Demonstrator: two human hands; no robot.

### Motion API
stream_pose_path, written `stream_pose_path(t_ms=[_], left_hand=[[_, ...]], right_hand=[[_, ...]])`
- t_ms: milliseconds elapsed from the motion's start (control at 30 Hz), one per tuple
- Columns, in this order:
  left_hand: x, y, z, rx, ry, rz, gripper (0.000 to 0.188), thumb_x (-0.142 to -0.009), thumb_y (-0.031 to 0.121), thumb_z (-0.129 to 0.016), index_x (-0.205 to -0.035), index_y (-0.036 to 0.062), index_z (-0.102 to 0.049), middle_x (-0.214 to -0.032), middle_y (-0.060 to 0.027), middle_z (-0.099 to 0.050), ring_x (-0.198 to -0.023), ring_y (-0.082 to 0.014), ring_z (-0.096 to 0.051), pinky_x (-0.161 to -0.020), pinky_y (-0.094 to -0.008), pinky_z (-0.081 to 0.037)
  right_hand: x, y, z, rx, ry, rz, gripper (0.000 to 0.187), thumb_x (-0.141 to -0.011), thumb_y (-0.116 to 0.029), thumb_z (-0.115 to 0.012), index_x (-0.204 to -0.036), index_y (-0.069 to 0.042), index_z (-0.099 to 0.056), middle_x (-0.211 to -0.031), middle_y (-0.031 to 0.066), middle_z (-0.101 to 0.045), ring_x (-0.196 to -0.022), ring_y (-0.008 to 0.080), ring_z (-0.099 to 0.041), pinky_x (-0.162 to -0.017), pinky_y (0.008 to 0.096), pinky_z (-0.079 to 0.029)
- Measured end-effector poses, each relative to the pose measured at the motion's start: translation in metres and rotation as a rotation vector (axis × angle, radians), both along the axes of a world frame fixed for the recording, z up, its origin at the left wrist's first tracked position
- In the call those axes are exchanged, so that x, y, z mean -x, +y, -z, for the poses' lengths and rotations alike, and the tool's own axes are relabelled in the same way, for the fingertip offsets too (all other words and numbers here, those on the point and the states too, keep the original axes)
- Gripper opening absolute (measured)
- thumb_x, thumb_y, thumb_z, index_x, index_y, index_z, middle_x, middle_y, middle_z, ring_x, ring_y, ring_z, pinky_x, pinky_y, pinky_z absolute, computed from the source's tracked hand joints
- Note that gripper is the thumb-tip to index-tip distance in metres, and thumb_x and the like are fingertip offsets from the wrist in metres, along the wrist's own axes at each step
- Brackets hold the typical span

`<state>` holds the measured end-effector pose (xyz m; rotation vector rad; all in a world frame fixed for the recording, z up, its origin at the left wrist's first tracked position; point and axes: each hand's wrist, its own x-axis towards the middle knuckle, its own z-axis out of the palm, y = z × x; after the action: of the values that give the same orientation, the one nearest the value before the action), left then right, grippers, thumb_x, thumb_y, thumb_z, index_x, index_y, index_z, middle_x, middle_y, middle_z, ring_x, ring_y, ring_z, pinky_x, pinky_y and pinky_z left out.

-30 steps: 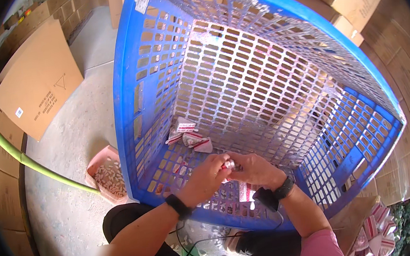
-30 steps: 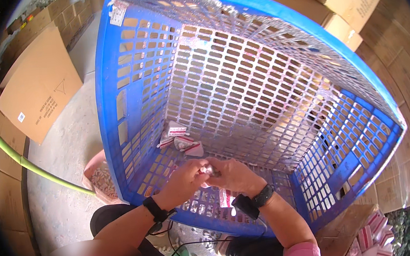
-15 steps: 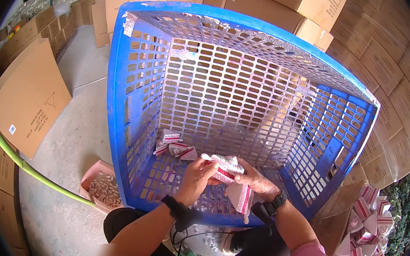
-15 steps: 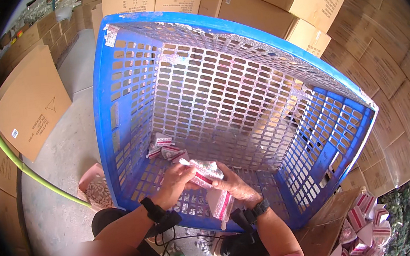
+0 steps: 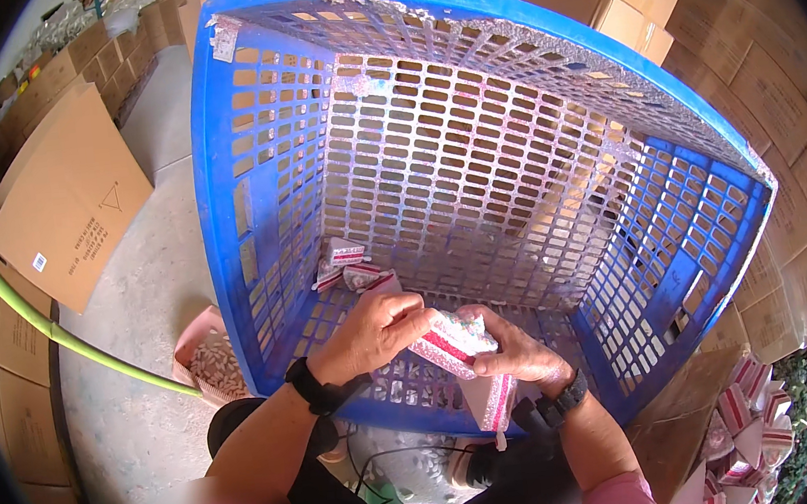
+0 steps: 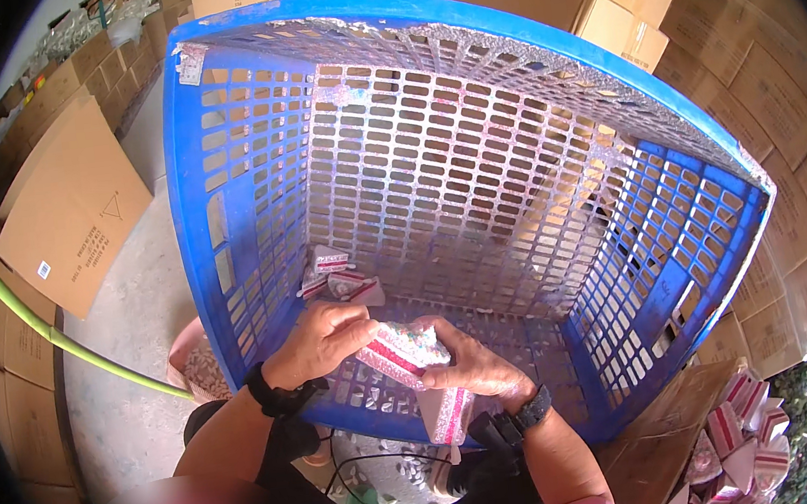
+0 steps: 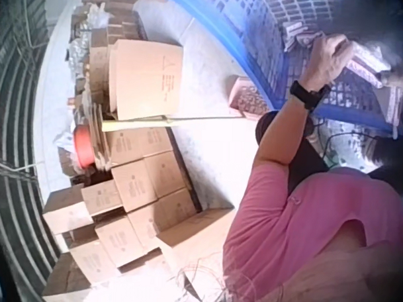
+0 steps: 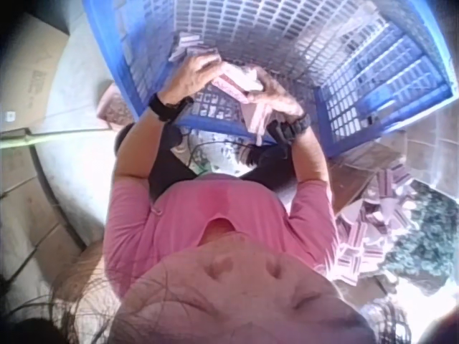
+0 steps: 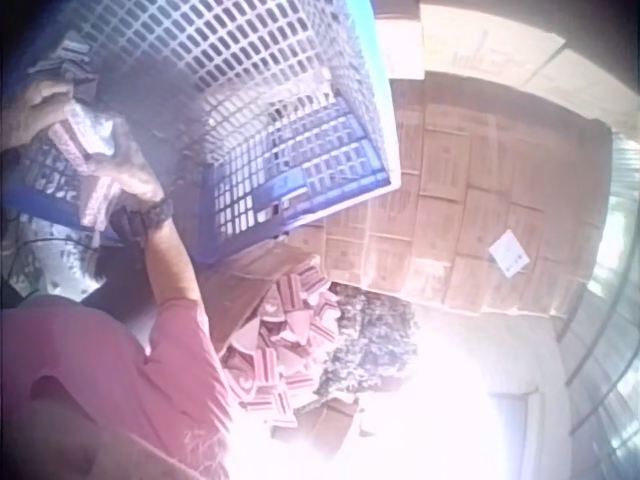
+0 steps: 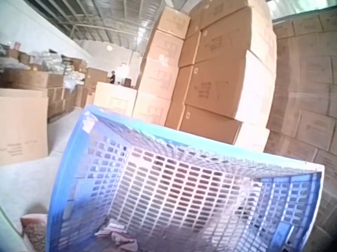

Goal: Sorting and packing triangular-shaped pink and white items into a blue crate and cardboard boxes.

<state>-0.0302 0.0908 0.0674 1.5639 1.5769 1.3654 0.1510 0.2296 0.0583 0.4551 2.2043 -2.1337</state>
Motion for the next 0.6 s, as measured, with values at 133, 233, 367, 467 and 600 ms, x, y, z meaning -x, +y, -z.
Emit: stream_pose_path(t_ms=[133, 233, 367, 467, 600], left_hand=[[-0.01, 0.0, 0.001, 0.134, -0.545, 0.109, 0.031, -0.087, 0.022, -0.05, -0.061, 0.0043, -0.046, -0.05, 0.002, -0.035, -0.044, -0.0062, -0.033, -0.04, -0.0217, -0.026], [-0.013, 0.003, 0.0, 0.226, -0.719, 0.18, 0.034, -0.089, 0.024, -0.044, -0.059, 0.0072, -0.043, -0.05, 0.004, -0.031, -0.043, -0.0048, -0.03, -0.039, -0.0204, -0.023], [-0.015, 0.007, 0.015, 0.259, -0.788, 0.201, 0.033, -0.088, 0.026, -0.042, -0.062, 0.0063, -0.045, -0.05, 0.0018, -0.036, -0.042, -0.0066, -0.034, -0.038, -0.021, -0.025], [-0.011, 0.009, 0.018, 0.337, -0.898, 0.125, 0.023, -0.085, 0.019, -0.041, -0.075, 0.0021, -0.052, -0.056, -0.0037, -0.047, -0.046, -0.0116, -0.046, -0.041, -0.0222, -0.034], [-0.015, 0.009, 0.037, 0.362, -0.905, 0.02, 0.029, -0.086, 0.027, -0.045, -0.089, -0.0001, -0.055, -0.07, -0.0057, -0.054, -0.056, -0.0131, -0.051, -0.045, -0.0224, -0.037]], right_hand=[[-0.008, 0.003, 0.019, 0.125, 0.102, -0.009, 0.073, -0.068, -0.026, -0.071, -0.126, -0.004, -0.033, -0.115, 0.009, -0.047, -0.109, 0.0187, -0.041, -0.094, 0.0315, -0.03], [-0.011, 0.002, 0.029, 0.367, 0.047, 0.003, 0.077, -0.065, -0.026, -0.072, -0.128, -0.004, -0.032, -0.116, 0.009, -0.046, -0.111, 0.0191, -0.04, -0.095, 0.0323, -0.03], [-0.007, -0.001, 0.019, 0.442, 0.139, 0.018, 0.084, -0.063, -0.029, -0.072, -0.131, -0.005, -0.029, -0.118, 0.0095, -0.046, -0.11, 0.02, -0.042, -0.096, 0.0328, -0.031], [-0.009, 0.003, 0.019, 0.56, 0.181, 0.179, 0.083, -0.062, -0.029, -0.073, -0.13, -0.005, -0.03, -0.115, 0.0093, -0.047, -0.105, 0.0201, -0.046, -0.092, 0.0336, -0.035], [-0.007, 0.018, 0.022, 0.485, 0.354, 0.537, 0.073, -0.07, -0.03, -0.07, -0.127, -0.006, -0.032, -0.11, 0.0081, -0.049, -0.098, 0.0177, -0.05, -0.083, 0.0305, -0.042]])
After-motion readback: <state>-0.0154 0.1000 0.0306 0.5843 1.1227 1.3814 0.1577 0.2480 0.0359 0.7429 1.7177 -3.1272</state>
